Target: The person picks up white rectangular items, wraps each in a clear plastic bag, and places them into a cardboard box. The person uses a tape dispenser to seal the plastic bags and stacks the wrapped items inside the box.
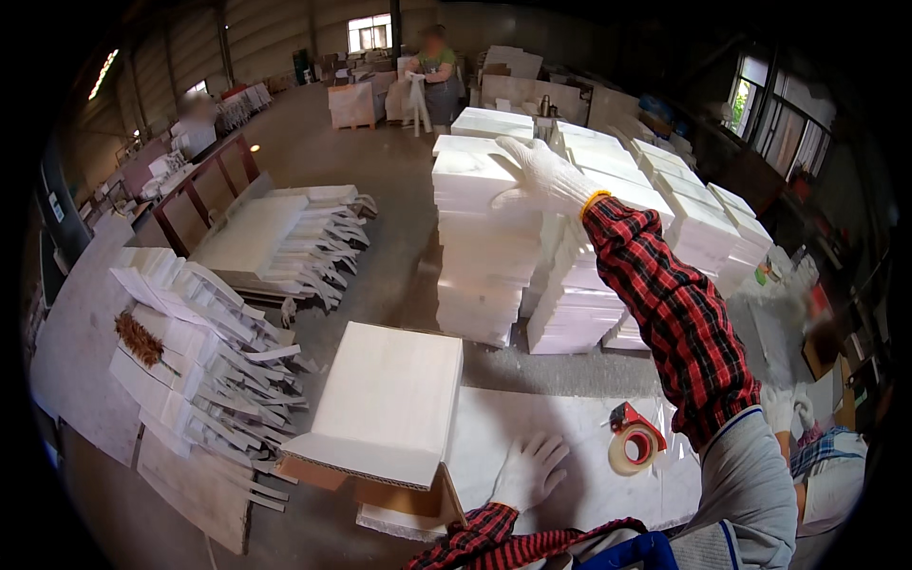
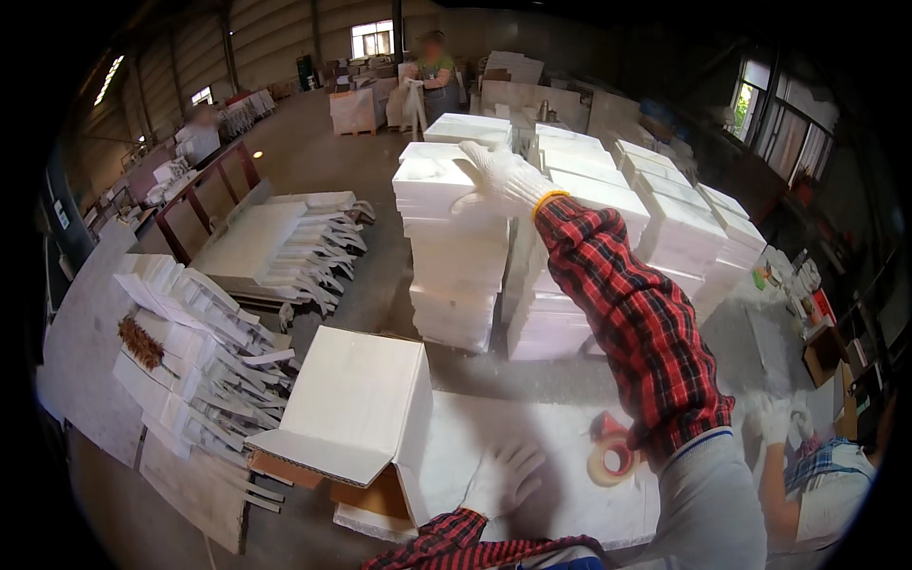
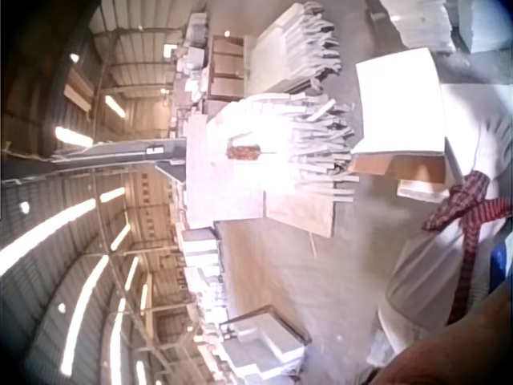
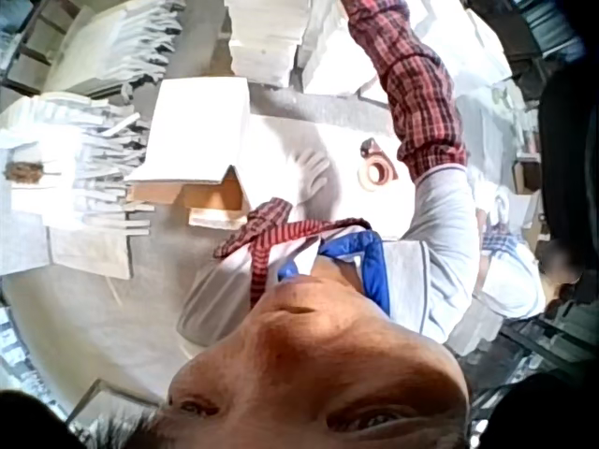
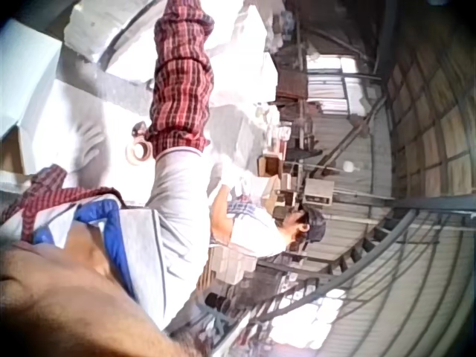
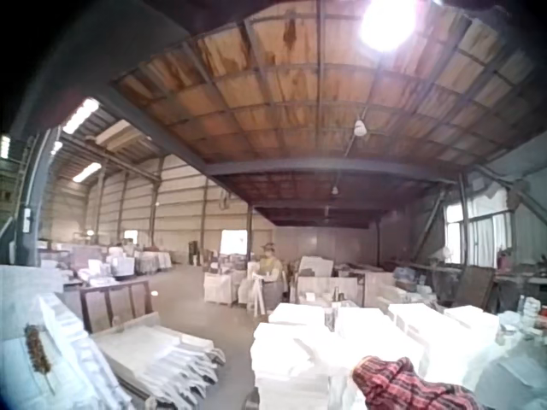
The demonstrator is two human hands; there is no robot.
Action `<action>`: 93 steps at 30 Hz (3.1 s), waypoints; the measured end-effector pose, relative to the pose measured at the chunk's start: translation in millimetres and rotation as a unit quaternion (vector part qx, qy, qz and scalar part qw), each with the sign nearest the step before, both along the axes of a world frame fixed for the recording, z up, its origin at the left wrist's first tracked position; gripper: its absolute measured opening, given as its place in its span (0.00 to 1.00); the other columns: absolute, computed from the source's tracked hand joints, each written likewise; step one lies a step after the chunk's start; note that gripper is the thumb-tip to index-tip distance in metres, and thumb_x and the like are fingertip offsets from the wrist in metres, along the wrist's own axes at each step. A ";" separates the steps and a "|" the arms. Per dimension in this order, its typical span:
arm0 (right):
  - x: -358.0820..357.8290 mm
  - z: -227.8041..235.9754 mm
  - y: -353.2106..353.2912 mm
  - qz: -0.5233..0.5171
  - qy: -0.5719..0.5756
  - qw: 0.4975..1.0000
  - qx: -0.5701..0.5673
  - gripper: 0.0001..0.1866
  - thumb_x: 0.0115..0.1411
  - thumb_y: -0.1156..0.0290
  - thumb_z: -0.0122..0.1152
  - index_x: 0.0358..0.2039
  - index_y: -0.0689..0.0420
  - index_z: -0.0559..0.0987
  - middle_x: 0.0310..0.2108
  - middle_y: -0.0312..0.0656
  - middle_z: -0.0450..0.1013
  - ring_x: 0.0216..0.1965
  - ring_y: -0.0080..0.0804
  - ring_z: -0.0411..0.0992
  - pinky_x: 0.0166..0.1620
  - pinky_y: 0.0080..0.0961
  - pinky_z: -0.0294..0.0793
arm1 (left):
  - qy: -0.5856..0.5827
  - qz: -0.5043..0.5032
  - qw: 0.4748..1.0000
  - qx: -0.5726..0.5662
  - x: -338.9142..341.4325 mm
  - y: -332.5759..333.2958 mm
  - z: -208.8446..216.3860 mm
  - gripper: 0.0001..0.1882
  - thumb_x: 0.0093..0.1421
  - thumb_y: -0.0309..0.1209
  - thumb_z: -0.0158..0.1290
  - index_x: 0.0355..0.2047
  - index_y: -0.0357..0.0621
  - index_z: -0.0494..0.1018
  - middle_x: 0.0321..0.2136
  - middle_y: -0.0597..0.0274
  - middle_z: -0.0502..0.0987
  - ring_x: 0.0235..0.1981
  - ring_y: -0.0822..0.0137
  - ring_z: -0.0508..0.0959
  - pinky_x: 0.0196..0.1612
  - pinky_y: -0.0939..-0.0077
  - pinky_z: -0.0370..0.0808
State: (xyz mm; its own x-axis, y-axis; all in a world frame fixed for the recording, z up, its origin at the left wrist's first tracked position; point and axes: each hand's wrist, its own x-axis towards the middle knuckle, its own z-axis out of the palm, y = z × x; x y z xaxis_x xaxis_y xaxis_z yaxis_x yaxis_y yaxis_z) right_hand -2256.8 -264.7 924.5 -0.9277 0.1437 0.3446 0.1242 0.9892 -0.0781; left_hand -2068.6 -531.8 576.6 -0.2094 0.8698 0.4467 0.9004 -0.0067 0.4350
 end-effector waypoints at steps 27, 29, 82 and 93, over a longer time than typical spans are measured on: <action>353.4 -189.7 -114.8 0.010 0.001 0.946 -0.325 0.44 0.48 0.49 0.77 0.64 0.55 0.76 0.59 0.53 0.69 0.61 0.50 0.64 0.67 0.43 0.60 | -0.109 -0.006 0.866 -0.489 -14.9 16.9 59.3 0.24 0.72 0.47 0.44 0.59 0.46 0.75 0.59 0.50 0.76 0.61 0.55 0.73 0.62 0.63 0.70; 383.7 -217.3 -137.3 -0.010 -0.070 0.964 -0.255 0.40 0.50 0.46 0.74 0.63 0.45 0.77 0.56 0.51 0.71 0.58 0.51 0.67 0.63 0.43 0.64 | -0.788 -0.032 0.615 -0.009 -24.1 12.0 -13.6 0.34 0.72 0.51 0.44 0.70 0.43 0.63 0.67 0.49 0.69 0.68 0.56 0.68 0.67 0.68 0.65; 354.6 -341.0 -174.7 0.102 0.002 0.986 -0.128 0.32 0.47 0.56 0.73 0.52 0.50 0.74 0.45 0.47 0.70 0.46 0.47 0.72 0.48 0.46 0.71 | -0.224 0.151 0.944 -0.189 -19.3 -9.0 42.4 0.13 0.66 0.36 0.56 0.42 0.38 0.75 0.33 0.44 0.81 0.35 0.50 0.82 0.42 0.59 0.77; 353.1 -324.6 -175.8 0.121 -0.016 0.984 -0.127 0.31 0.49 0.57 0.73 0.53 0.52 0.74 0.47 0.49 0.71 0.51 0.51 0.72 0.51 0.47 0.72 | -0.399 0.195 0.889 -0.109 -10.4 -14.2 51.5 0.15 0.64 0.32 0.60 0.46 0.36 0.78 0.35 0.57 0.84 0.37 0.70 0.82 0.42 0.74 0.76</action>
State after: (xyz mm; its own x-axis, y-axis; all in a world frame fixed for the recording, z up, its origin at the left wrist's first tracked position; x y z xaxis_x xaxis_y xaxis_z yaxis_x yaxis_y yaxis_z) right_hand -1903.7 -440.5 599.9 -0.9550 -0.0047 0.2965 -0.1061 0.9391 -0.3267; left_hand -2079.0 -545.9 628.1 -0.6880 0.7100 -0.1501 0.2200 0.4012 0.8892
